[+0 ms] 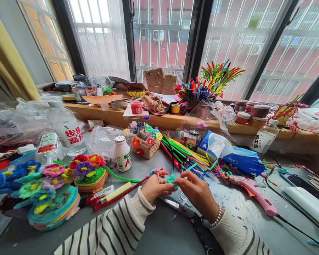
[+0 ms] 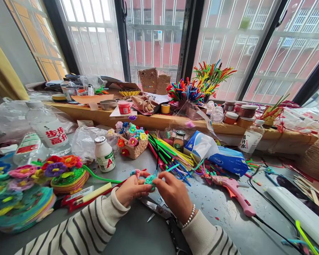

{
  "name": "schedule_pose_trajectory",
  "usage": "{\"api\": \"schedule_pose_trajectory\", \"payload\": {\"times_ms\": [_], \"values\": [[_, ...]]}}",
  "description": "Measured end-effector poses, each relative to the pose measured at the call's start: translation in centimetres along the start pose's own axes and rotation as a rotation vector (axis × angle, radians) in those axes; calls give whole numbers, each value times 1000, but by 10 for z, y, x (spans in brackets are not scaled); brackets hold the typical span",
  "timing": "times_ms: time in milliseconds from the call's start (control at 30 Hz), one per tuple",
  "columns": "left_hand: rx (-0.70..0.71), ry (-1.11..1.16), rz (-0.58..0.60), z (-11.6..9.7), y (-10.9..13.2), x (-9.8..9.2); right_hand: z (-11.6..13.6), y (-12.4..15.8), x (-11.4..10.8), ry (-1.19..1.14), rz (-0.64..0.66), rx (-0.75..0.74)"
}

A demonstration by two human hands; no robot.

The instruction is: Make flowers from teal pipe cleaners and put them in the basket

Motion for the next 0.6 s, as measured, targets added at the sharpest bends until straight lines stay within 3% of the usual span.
{"api": "schedule_pose_trajectory", "payload": {"times_ms": [233, 433, 600], "values": [[59, -14, 61, -4, 2, 4, 0, 1, -3, -30, -21, 11], [123, -24, 27, -9, 5, 7, 2, -2, -3, -53, -14, 40], [59, 34, 3, -6, 6, 7, 0, -1, -1, -39, -3, 54]]}}
Point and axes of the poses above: each hand's wrist, its own y-axis away from the middle knuckle, its own x-axis out of the palm, z = x × y, the point moved 6 cm from there along -y, towards the middle knuckle, and after that the axes turned 7 degrees about y, right-handed, at the moved point
